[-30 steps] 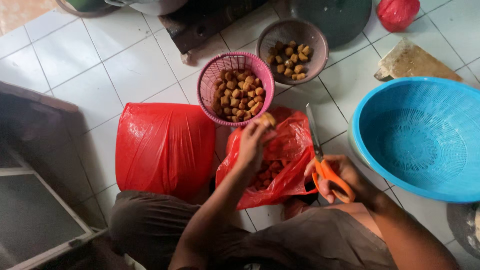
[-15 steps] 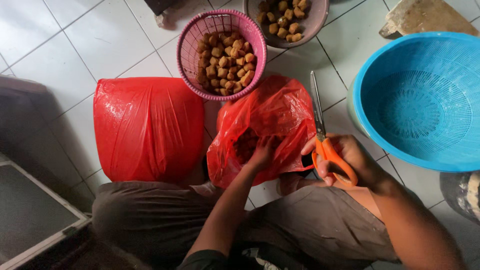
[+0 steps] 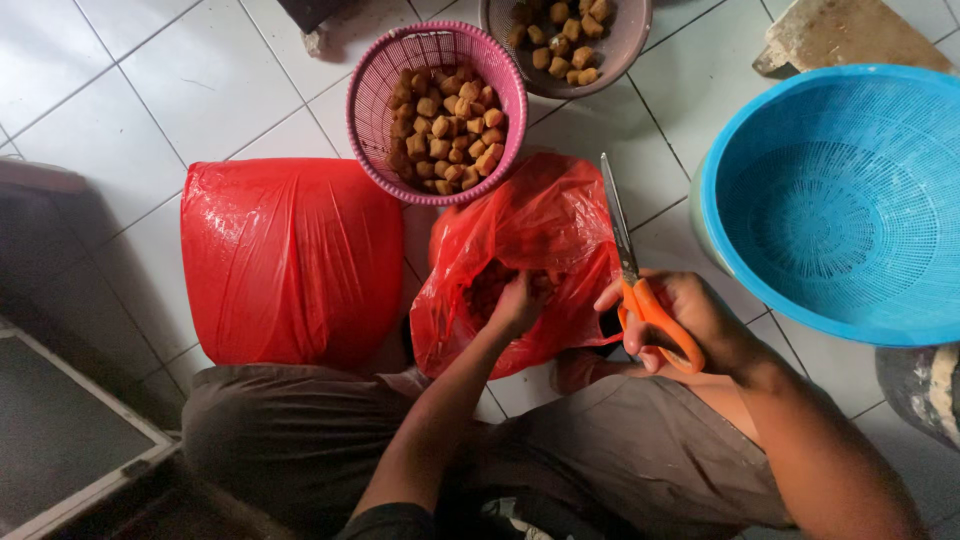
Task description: The person sits on the floor and uses orange-handled scissors to cut small brown fruits one by one. Each fruit is picked from a red plastic bag, cut, and placed into a pink basket.
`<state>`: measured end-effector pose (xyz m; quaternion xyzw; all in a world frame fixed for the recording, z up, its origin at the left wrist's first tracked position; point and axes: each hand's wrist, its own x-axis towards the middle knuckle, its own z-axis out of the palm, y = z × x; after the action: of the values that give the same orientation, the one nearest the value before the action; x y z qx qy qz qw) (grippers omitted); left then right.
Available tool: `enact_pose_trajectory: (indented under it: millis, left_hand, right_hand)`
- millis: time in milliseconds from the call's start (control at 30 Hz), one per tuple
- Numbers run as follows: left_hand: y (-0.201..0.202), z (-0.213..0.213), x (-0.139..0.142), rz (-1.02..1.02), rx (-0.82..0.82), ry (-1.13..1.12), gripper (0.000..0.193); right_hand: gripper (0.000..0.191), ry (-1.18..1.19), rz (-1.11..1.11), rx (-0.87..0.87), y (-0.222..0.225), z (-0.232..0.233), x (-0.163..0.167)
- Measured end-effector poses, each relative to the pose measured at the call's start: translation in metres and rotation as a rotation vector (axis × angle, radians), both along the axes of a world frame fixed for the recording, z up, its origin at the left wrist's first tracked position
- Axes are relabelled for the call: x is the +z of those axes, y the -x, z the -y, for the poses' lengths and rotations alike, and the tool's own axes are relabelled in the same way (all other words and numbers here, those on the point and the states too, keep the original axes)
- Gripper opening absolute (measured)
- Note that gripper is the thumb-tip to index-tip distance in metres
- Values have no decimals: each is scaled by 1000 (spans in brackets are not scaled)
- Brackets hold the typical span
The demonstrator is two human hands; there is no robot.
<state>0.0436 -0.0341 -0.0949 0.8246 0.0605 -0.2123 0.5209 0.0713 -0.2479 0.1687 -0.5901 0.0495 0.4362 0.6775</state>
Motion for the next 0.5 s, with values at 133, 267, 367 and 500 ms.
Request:
enact_pose_trajectory:
  millis: [133,267,367,500]
  left_hand:
    - [-24,-10,47,-162,108,454,32]
    - [-49,-27,118,-9,212,1109,29]
    - [-53,-34,172,21,356,1316,28]
    - [-42,-41,222,62,373,1350,32]
  right_hand:
    - [41,-108,-31,42,0,-5,3]
    - [59,-329,-6,196,5,-12,12]
    - [74,-444,64,316,11,-15,19]
    - [81,-414,-30,421,13,-17,20]
